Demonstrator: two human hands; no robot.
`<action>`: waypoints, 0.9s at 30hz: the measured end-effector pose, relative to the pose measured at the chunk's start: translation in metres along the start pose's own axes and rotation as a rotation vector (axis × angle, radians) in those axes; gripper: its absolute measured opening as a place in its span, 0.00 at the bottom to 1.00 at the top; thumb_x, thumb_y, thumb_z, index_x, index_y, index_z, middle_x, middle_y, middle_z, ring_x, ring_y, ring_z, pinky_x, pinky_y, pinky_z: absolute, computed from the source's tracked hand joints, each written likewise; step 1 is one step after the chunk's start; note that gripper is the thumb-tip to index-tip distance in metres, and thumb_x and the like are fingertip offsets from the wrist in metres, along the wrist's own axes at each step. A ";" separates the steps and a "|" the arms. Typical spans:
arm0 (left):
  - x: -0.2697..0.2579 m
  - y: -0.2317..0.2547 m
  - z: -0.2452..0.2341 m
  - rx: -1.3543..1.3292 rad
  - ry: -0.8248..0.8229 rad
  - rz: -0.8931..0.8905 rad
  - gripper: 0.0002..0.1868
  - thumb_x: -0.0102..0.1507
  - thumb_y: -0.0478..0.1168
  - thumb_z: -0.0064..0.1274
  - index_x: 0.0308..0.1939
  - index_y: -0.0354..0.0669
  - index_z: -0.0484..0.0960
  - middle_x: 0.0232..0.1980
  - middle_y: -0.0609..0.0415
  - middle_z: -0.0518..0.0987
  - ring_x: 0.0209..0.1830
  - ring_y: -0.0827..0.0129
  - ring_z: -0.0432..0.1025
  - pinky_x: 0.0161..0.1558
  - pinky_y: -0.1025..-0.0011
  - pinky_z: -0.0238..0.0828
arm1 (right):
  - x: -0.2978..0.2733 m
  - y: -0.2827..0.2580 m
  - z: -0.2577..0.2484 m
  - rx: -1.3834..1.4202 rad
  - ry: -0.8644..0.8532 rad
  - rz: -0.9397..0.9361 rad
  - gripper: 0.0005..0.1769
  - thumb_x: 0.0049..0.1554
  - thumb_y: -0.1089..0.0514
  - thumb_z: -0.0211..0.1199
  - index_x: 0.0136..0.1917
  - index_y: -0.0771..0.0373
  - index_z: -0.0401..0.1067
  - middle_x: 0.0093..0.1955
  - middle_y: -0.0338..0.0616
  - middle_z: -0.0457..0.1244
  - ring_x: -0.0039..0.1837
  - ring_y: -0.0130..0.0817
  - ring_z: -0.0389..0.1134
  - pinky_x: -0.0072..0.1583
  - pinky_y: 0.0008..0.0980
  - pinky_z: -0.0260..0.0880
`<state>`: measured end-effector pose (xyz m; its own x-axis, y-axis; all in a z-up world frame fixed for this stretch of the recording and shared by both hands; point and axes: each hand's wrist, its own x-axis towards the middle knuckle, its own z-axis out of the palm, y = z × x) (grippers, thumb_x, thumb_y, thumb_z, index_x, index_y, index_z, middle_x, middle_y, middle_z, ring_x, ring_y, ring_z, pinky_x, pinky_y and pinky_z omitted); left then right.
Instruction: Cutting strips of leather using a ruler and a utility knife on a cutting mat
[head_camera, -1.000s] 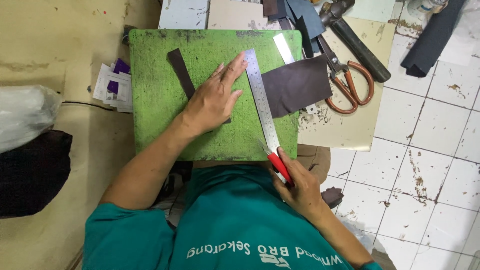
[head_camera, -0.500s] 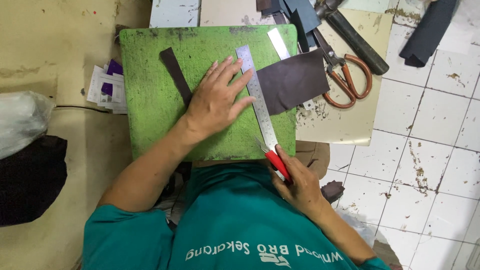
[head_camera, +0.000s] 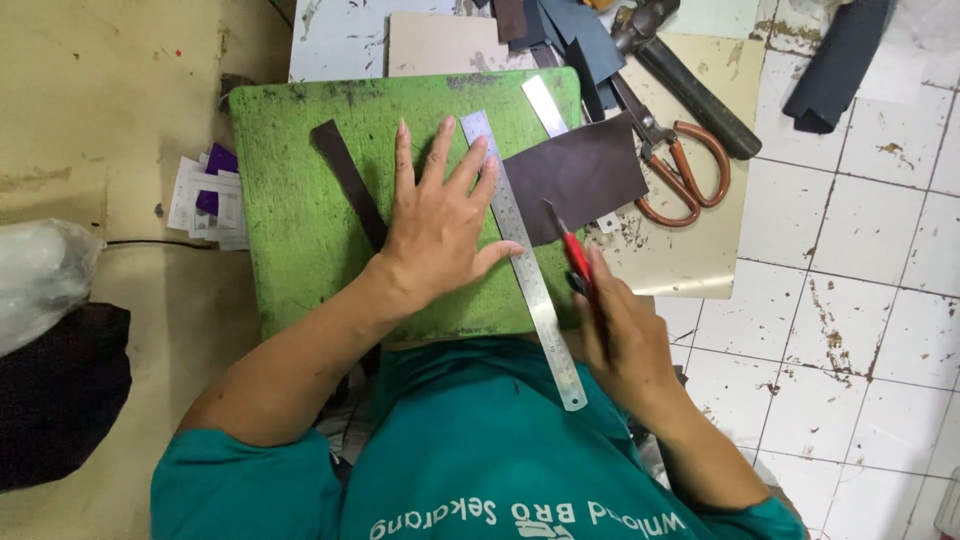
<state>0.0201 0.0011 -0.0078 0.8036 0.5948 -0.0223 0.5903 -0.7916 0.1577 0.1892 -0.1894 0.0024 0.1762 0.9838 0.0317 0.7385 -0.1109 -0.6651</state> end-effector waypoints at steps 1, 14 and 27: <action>0.000 0.001 0.000 0.000 0.001 0.000 0.47 0.60 0.76 0.55 0.66 0.40 0.80 0.73 0.39 0.72 0.80 0.35 0.51 0.73 0.25 0.24 | 0.009 -0.006 0.001 -0.001 0.000 -0.001 0.35 0.62 0.65 0.57 0.80 0.66 0.53 0.48 0.64 0.70 0.43 0.61 0.74 0.40 0.52 0.74; 0.004 0.003 -0.004 0.080 -0.033 0.003 0.45 0.58 0.72 0.58 0.66 0.41 0.79 0.73 0.42 0.74 0.79 0.35 0.55 0.70 0.19 0.21 | 0.067 -0.017 0.011 -0.051 -0.152 -0.008 0.45 0.55 0.73 0.65 0.81 0.68 0.52 0.40 0.62 0.70 0.36 0.50 0.73 0.38 0.42 0.75; 0.006 -0.001 0.025 0.256 -0.093 -0.046 0.63 0.57 0.91 0.36 0.77 0.47 0.66 0.82 0.49 0.62 0.84 0.37 0.43 0.71 0.19 0.19 | -0.042 0.001 0.005 -0.101 -0.366 0.089 0.52 0.60 0.72 0.59 0.85 0.52 0.34 0.47 0.55 0.66 0.29 0.39 0.66 0.33 0.35 0.78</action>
<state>0.0265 0.0018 -0.0331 0.7721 0.6249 -0.1158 0.6169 -0.7807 -0.0999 0.1796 -0.2303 -0.0038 0.0123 0.9529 -0.3029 0.7942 -0.1933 -0.5760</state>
